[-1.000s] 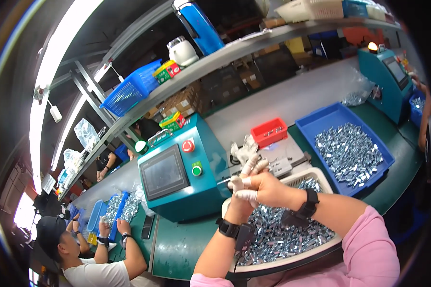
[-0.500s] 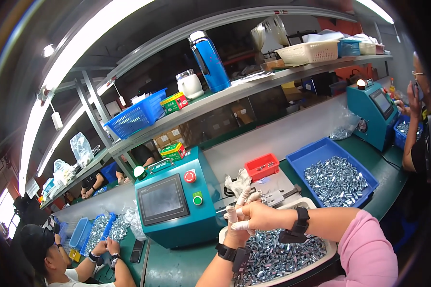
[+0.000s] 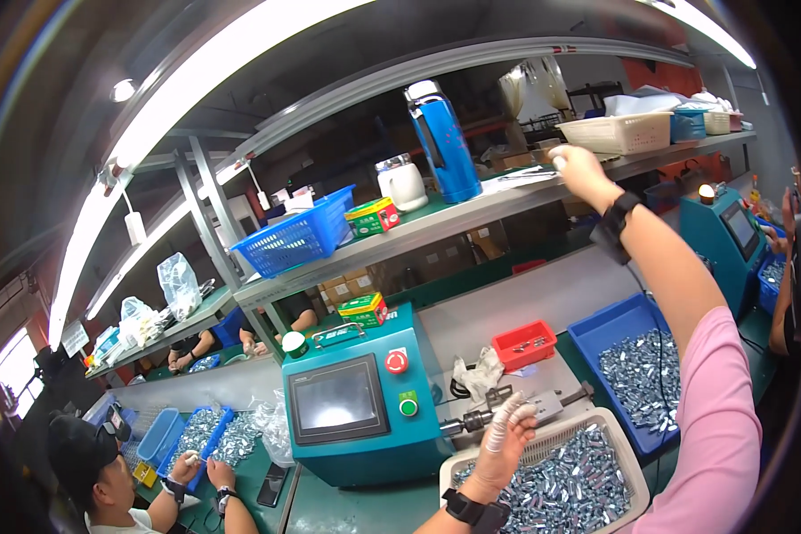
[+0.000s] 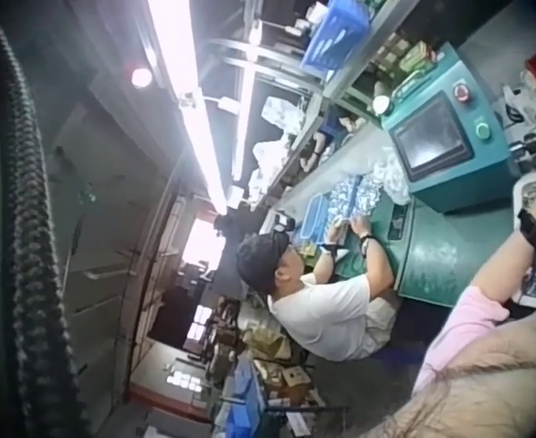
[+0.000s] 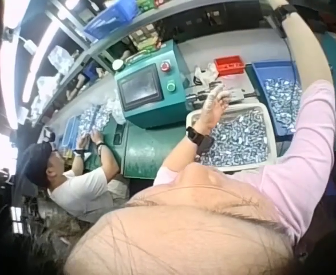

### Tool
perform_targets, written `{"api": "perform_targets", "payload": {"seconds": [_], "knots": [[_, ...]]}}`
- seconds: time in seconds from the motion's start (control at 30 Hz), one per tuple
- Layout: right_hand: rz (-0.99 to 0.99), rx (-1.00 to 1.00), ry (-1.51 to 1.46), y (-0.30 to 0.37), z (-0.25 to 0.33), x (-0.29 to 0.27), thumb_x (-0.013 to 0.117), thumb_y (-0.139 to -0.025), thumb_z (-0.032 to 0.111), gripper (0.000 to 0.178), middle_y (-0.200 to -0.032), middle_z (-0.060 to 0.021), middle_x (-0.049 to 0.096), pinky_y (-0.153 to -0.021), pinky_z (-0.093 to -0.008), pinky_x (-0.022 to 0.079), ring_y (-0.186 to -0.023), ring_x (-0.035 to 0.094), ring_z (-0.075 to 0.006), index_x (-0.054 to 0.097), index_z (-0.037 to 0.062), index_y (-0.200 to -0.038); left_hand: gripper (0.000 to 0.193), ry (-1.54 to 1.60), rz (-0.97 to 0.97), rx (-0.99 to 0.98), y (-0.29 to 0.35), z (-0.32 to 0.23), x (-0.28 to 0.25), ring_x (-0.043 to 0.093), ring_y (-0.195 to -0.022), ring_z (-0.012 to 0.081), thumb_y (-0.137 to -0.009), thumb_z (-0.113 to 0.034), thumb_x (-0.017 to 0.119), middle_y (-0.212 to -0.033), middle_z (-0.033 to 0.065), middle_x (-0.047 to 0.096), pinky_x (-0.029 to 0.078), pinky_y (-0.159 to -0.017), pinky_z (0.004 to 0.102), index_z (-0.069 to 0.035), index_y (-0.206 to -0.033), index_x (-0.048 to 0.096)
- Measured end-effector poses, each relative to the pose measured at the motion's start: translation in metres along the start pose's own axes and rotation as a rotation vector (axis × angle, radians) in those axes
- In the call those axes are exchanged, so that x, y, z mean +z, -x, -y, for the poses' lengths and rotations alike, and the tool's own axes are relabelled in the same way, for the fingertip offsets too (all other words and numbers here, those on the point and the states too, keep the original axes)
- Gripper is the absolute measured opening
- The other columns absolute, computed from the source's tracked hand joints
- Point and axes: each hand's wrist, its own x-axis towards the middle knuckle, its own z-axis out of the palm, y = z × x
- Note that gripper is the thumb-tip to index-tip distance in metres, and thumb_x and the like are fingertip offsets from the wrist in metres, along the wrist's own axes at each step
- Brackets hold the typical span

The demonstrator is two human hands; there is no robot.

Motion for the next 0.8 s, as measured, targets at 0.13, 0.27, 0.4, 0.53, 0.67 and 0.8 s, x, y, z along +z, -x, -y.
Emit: {"api": "perform_targets", "payload": {"seconds": [0.13, 0.27, 0.4, 0.53, 0.67, 0.8], "knots": [[0.149, 0.052, 0.052, -0.031, -0.064, 0.005, 0.047, -0.082, 0.017, 0.027, -0.1, -0.0223, 0.06, -0.083, -0.0399, 0.044, -0.095, 0.057, -0.0356, 0.063, 0.0035, -0.098, 0.072, -0.013, 0.052, -0.056, -0.006, 0.008, -0.005, 0.051, -0.095, 0.0158, -0.08, -0.048, 0.059, -0.109, 0.0061, 0.053, 0.04, -0.084, 0.0278, -0.006, -0.133, 0.033], [0.304, 0.111, 0.179, -0.032, -0.047, 0.016, 0.046, -0.081, 0.015, 0.026, -0.1, -0.0222, 0.06, -0.085, -0.0409, 0.043, -0.095, 0.057, -0.0361, 0.064, 0.0023, -0.095, 0.064, 0.012, 0.075, -0.066, -0.004, 0.003, -0.007, 0.05, -0.095, 0.0138, -0.086, -0.041, 0.054, -0.111, 0.0068, 0.052, 0.039, -0.082, 0.0248, -0.006, -0.134, 0.031], [0.367, 0.129, 0.432, -0.026, -0.01, -0.005, 0.049, -0.077, 0.009, 0.023, -0.098, -0.0217, 0.061, -0.084, -0.0413, 0.044, -0.093, 0.058, -0.036, 0.065, 0.0004, -0.091, 0.061, 0.006, 0.075, -0.065, -0.004, 0.0, -0.002, 0.05, -0.094, 0.0141, -0.088, -0.038, 0.052, -0.11, 0.0071, 0.052, 0.039, -0.082, 0.0257, -0.004, -0.134, 0.031], [0.346, 0.048, 0.598, -0.019, -0.006, -0.004, 0.052, -0.073, 0.005, 0.019, -0.092, -0.0213, 0.062, -0.079, -0.0417, 0.046, -0.09, 0.058, -0.037, 0.064, -0.0006, -0.087, 0.061, -0.039, 0.096, -0.047, -0.005, -0.002, 0.0, 0.051, -0.094, 0.0153, -0.088, -0.04, 0.052, -0.108, 0.0073, 0.053, 0.04, -0.082, 0.0277, -0.004, -0.133, 0.032], [0.124, 0.005, 0.633, -0.012, -0.024, -0.003, 0.056, -0.073, 0.006, 0.014, -0.084, -0.0196, 0.063, -0.071, -0.0405, 0.048, -0.084, 0.061, -0.0332, 0.061, -0.0007, -0.083, 0.059, -0.059, 0.103, -0.037, -0.006, 0.001, -0.002, 0.05, -0.094, 0.0151, -0.089, -0.038, 0.051, -0.108, 0.0075, 0.053, 0.04, -0.082, 0.0276, -0.003, -0.133, 0.032], [0.001, 0.194, 0.107, 0.002, -0.033, -0.031, 0.059, -0.077, 0.01, 0.016, -0.082, -0.0136, 0.062, -0.062, -0.0342, 0.049, -0.073, 0.061, -0.0236, 0.058, 0.0016, -0.091, 0.055, -0.051, 0.116, -0.032, -0.004, 0.004, -0.003, 0.05, -0.094, 0.0145, -0.09, -0.034, 0.049, -0.11, 0.0077, 0.052, 0.04, -0.081, 0.0265, -0.003, -0.133, 0.032]]}}
